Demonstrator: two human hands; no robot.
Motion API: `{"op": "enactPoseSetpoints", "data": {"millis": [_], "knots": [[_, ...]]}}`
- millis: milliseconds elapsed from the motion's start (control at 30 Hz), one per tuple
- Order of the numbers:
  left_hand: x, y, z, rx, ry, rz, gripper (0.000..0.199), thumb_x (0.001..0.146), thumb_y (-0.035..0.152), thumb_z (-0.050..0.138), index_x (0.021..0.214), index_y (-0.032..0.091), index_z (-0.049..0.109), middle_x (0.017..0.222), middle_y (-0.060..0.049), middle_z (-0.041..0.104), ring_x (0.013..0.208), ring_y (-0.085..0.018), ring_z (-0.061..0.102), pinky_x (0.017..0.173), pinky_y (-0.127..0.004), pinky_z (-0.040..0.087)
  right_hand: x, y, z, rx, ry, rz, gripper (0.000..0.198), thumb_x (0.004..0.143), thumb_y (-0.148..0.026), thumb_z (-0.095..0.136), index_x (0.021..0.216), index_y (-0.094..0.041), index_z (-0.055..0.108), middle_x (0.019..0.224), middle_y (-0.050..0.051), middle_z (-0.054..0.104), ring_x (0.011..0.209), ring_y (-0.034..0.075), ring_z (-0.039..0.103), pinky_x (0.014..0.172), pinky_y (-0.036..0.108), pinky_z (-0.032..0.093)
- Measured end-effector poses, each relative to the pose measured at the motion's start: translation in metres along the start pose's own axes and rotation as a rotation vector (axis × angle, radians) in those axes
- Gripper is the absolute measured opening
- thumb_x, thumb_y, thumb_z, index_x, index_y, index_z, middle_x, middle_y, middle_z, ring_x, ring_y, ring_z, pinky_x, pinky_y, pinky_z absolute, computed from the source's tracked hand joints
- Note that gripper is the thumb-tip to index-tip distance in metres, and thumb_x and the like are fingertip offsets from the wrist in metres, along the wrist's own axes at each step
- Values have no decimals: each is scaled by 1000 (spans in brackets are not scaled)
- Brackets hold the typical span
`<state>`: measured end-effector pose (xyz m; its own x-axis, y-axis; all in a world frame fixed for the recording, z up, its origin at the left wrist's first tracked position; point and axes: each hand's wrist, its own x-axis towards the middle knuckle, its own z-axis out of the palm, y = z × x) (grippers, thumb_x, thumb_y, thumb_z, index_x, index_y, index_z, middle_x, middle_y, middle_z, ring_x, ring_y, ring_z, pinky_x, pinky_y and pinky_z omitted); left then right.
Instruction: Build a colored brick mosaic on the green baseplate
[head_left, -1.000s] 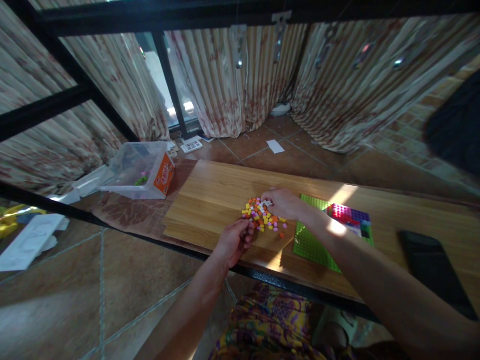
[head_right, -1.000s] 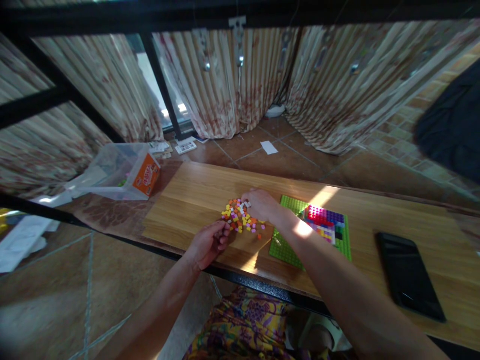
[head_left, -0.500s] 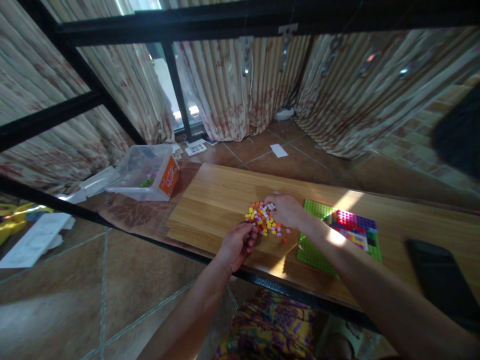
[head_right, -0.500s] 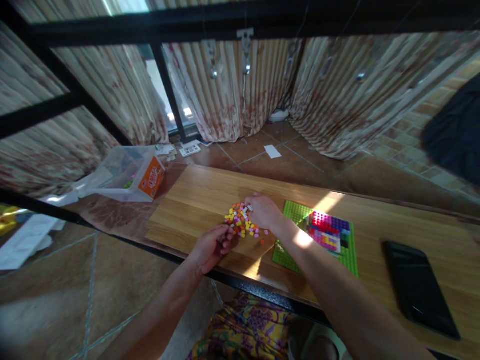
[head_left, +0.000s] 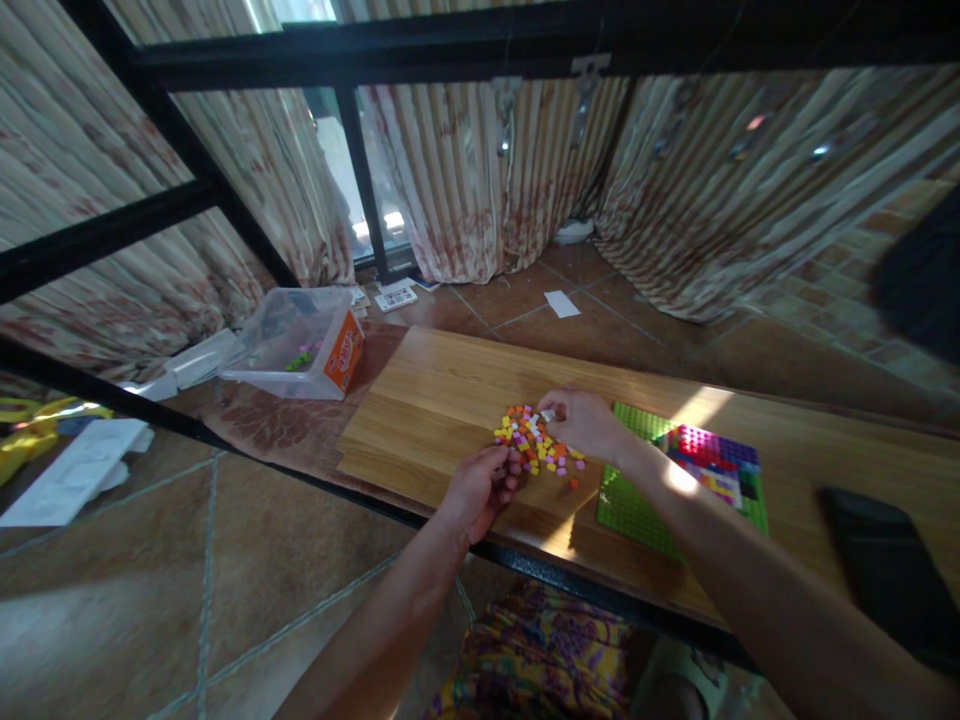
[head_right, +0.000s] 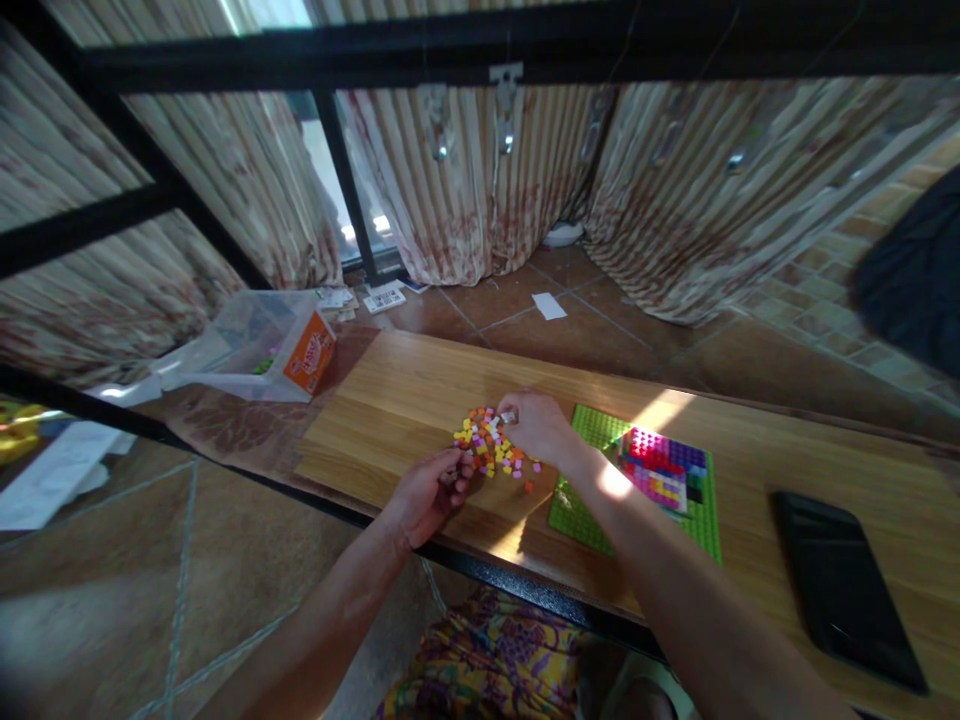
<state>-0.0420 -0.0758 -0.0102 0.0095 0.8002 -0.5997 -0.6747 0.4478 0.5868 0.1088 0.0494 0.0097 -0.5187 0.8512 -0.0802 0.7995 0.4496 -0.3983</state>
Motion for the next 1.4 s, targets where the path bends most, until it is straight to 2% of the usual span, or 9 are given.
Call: {"op": "enactPoseSetpoints", "data": {"millis": [100,200,300,367,467,633,1033,1167,1400], "knots": [[0,1,4,-57,-9,-41,23,88,28,54,79,10,65,69,-4,64,55,-7,57,48,-16,43,-16,-17,-8,161,9,-23,26,77,-18,55,98,-21,70,84,2,68,69,13,61,64,24,44],[1,3,7,-164,-60,-61,32,93,32,47,82,9,66,75,-8,67,61,-9,61,58,-19,52,-34,-43,-14,348,-50,-126,21,80,-22,56,96,-22,69,87,1,69,69,12,62,64,24,46],[2,6,7,-265,-116,-58,25,92,25,48,86,9,66,75,-7,67,61,-9,61,61,-21,54,-44,-58,-12,426,-69,-239,21,83,-24,55,99,-23,69,91,1,70,77,13,63,70,23,47],[1,7,5,-319,-114,-97,20,90,18,49,82,9,64,71,-6,65,60,-9,60,58,-18,53,-41,-55,-9,400,24,-205,23,85,-23,53,103,-23,69,95,3,70,83,14,64,75,24,47],[-3,11,-2,-351,-71,-145,20,88,16,49,74,9,61,65,-5,61,52,-6,55,47,-13,46,-26,-34,0,231,155,-55,25,87,-18,49,96,-20,72,95,5,71,88,16,64,81,27,46],[-6,14,-11,-267,5,-100,19,88,18,50,74,10,59,64,-3,59,45,-4,48,38,-13,36,-7,-6,14,21,31,-31,26,87,-18,51,102,-21,72,100,6,70,86,16,63,80,25,44],[-2,9,-16,-194,-14,-88,12,85,19,55,76,12,60,69,-2,60,48,-4,50,40,-14,37,4,6,10,-90,-13,-74,24,88,-20,49,89,-22,73,92,2,71,89,16,62,81,24,41],[-1,9,-17,-194,-31,-90,13,85,19,55,76,12,60,69,-2,59,48,-4,50,41,-15,37,0,5,8,-43,-27,-82,25,89,-21,48,97,-22,72,95,3,71,89,16,62,81,24,42],[0,7,-19,-176,-48,-81,10,83,20,57,77,12,60,69,-2,59,49,-5,50,41,-15,37,0,-8,3,-27,-157,-101,26,85,-28,55,106,-24,71,94,4,69,79,16,63,70,24,43]]}}
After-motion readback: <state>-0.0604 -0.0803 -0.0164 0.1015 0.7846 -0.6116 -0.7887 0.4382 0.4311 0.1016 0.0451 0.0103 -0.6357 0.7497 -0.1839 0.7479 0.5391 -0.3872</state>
